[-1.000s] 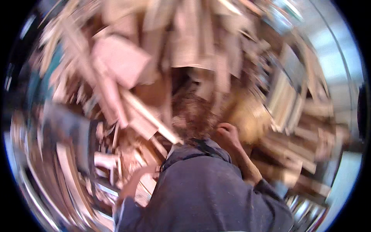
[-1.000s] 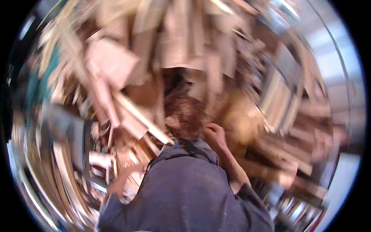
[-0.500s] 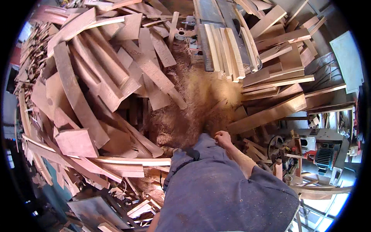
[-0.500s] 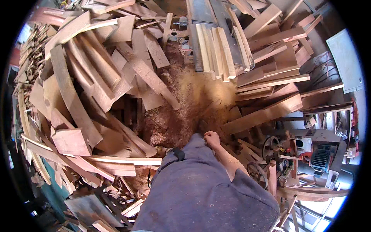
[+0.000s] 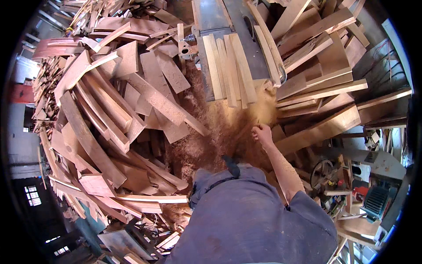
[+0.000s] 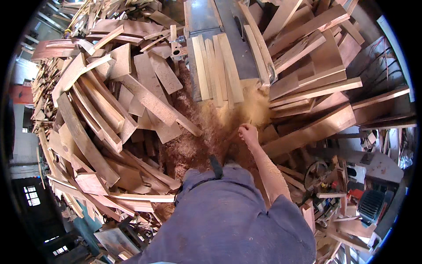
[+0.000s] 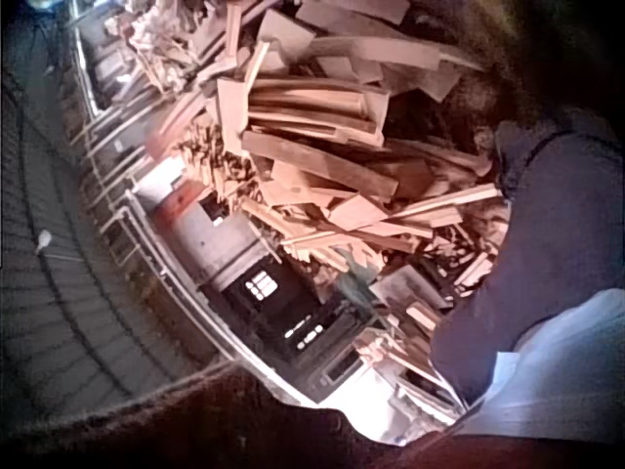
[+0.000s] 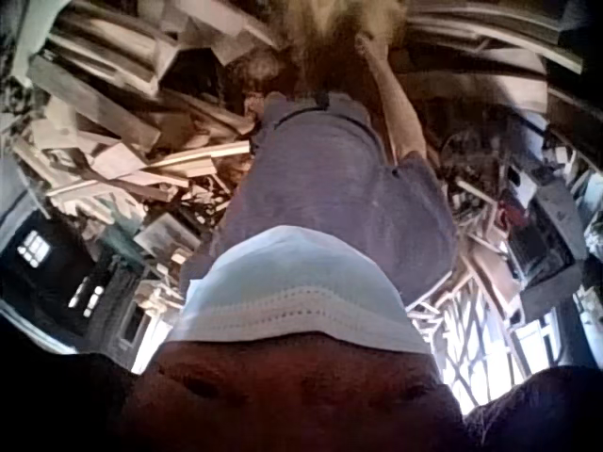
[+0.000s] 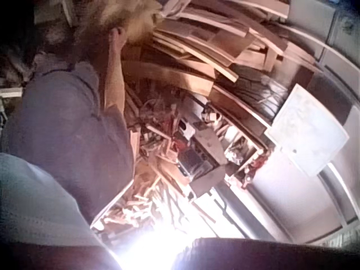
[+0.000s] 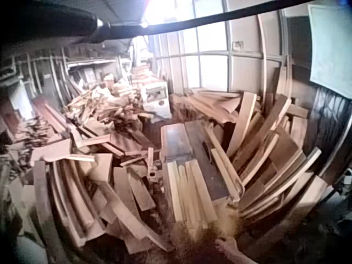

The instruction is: The person puts on a dust mask, then sorts through a pile of wood scraps on a table saw. They pick up several thin wooden strips, align them, and measure one with a tape measure.

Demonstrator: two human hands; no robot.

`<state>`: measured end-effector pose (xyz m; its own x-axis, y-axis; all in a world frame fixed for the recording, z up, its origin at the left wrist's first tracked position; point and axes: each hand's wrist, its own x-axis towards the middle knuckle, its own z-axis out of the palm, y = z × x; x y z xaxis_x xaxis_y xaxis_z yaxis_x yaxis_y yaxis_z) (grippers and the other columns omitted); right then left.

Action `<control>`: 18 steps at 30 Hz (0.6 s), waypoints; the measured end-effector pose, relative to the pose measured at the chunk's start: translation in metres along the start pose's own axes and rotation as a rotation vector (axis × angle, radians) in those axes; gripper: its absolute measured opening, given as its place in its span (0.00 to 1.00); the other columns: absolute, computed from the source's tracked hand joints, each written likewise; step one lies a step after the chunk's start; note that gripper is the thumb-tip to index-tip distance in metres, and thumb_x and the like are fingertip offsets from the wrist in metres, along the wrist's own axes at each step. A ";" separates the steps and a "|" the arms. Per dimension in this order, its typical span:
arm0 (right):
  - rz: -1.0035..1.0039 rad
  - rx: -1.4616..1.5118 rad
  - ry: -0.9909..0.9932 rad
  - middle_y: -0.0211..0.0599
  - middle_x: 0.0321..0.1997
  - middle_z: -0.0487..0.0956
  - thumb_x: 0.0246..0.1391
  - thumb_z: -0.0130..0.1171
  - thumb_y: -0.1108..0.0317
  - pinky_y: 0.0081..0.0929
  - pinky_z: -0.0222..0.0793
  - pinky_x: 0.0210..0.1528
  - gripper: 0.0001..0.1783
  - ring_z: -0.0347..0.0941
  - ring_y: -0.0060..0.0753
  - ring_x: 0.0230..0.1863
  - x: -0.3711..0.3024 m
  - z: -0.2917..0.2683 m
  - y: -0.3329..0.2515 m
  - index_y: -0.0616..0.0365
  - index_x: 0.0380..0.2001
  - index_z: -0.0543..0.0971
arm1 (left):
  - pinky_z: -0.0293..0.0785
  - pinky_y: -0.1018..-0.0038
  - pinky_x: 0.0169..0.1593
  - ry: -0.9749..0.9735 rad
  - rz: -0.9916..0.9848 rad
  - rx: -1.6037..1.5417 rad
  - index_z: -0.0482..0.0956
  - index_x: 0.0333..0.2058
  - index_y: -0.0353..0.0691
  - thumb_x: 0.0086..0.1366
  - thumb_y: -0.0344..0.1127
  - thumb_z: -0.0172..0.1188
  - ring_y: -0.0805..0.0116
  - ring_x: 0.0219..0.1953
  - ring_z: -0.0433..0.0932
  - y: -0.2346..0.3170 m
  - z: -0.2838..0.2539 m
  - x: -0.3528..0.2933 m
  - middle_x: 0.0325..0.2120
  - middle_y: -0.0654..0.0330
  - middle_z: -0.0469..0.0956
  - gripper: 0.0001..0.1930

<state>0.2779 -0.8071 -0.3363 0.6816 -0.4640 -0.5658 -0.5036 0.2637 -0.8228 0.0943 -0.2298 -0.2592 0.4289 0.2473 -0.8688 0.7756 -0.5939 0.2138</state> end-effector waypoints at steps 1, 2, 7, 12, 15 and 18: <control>-0.008 0.039 -0.012 0.32 0.28 0.80 0.56 0.62 0.68 0.20 0.69 0.24 0.12 0.74 0.20 0.25 0.014 -0.005 -0.018 0.61 0.41 0.83 | 0.76 0.51 0.41 -0.001 -0.001 0.014 0.78 0.41 0.33 0.68 0.40 0.55 0.38 0.41 0.80 0.008 0.002 -0.002 0.36 0.41 0.81 0.14; -0.040 0.036 -0.015 0.33 0.30 0.81 0.57 0.63 0.66 0.21 0.70 0.26 0.13 0.75 0.21 0.26 0.027 -0.010 -0.035 0.61 0.43 0.83 | 0.76 0.51 0.41 -0.005 0.005 0.035 0.78 0.42 0.33 0.68 0.40 0.54 0.38 0.41 0.80 0.015 0.004 -0.003 0.35 0.41 0.81 0.14; -0.167 -0.081 0.097 0.40 0.40 0.83 0.57 0.67 0.56 0.26 0.76 0.40 0.27 0.80 0.29 0.38 0.052 -0.014 -0.097 0.66 0.54 0.79 | 0.76 0.50 0.41 -0.045 0.042 0.216 0.78 0.42 0.33 0.69 0.39 0.53 0.37 0.41 0.80 0.055 -0.006 0.012 0.35 0.40 0.81 0.14; -0.206 -0.290 0.118 0.51 0.51 0.81 0.50 0.71 0.48 0.36 0.72 0.57 0.42 0.78 0.45 0.52 0.075 -0.002 -0.092 0.69 0.59 0.73 | 0.76 0.50 0.41 -0.028 0.276 0.590 0.78 0.43 0.33 0.70 0.38 0.53 0.35 0.42 0.80 0.141 -0.031 0.094 0.35 0.39 0.81 0.13; -0.260 -0.460 0.164 0.56 0.54 0.79 0.46 0.71 0.46 0.41 0.70 0.61 0.44 0.75 0.53 0.57 0.081 0.012 -0.089 0.67 0.59 0.73 | 0.76 0.50 0.41 0.193 0.688 0.592 0.78 0.43 0.33 0.70 0.38 0.52 0.35 0.42 0.80 0.285 -0.018 0.121 0.35 0.39 0.81 0.13; -0.329 -0.670 0.274 0.57 0.59 0.76 0.44 0.72 0.47 0.43 0.70 0.61 0.47 0.75 0.53 0.59 0.083 0.028 -0.089 0.67 0.62 0.71 | 0.77 0.54 0.41 0.198 1.047 0.296 0.78 0.47 0.37 0.70 0.40 0.57 0.40 0.42 0.81 0.466 0.016 0.064 0.37 0.40 0.81 0.13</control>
<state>0.3943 -0.8457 -0.3117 0.7395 -0.6444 -0.1944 -0.5710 -0.4477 -0.6881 0.4760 -0.5026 -0.2226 0.8952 -0.3827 -0.2282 -0.1447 -0.7341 0.6635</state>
